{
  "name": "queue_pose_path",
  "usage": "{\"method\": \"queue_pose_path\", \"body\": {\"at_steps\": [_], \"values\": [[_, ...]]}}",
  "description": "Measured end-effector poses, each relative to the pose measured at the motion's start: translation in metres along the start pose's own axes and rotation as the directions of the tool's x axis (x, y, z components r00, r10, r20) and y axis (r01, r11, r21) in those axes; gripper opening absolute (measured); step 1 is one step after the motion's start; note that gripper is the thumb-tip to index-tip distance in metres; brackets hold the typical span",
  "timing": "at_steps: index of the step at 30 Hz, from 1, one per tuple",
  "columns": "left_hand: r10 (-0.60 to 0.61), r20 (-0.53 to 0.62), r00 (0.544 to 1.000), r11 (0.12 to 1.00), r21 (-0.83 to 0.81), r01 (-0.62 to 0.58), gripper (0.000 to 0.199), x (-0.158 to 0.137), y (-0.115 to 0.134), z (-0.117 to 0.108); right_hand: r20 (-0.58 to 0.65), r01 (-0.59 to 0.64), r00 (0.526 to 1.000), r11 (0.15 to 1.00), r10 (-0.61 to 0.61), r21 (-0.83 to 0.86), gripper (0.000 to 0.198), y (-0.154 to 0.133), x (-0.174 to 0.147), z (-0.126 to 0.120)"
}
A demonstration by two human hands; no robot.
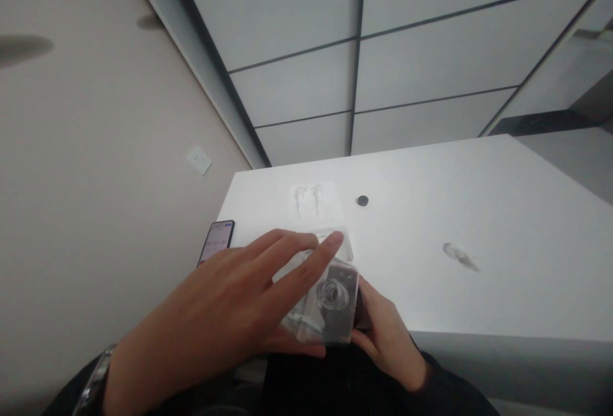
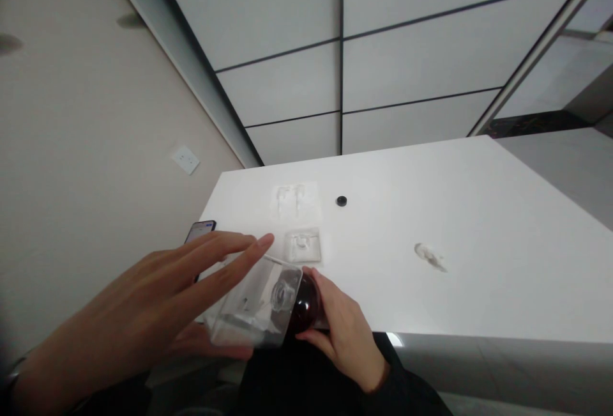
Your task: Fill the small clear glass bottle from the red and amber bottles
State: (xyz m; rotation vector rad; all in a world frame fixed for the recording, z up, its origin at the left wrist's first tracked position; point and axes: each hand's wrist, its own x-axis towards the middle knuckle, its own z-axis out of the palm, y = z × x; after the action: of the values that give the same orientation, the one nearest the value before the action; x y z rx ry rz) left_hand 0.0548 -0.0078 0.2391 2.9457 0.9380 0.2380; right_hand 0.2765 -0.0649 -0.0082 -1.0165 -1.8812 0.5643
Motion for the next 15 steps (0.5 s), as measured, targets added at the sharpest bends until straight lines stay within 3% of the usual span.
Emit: {"method": "queue_pose_path", "body": {"at_steps": [9,15], "values": [[0.046,0.098,0.994,0.995,0.083,-0.055,0.071,0.010,0.008,-0.008,-0.019,-0.014,1.000,1.000,0.014,-0.003,0.078,0.001,-0.001,0.001],[0.025,0.113,0.993,0.998,0.058,-0.032,0.073,0.012,0.012,-0.009,0.016,-0.021,1.000,1.000,0.021,0.011,0.084,0.001,-0.001,0.000]]}}
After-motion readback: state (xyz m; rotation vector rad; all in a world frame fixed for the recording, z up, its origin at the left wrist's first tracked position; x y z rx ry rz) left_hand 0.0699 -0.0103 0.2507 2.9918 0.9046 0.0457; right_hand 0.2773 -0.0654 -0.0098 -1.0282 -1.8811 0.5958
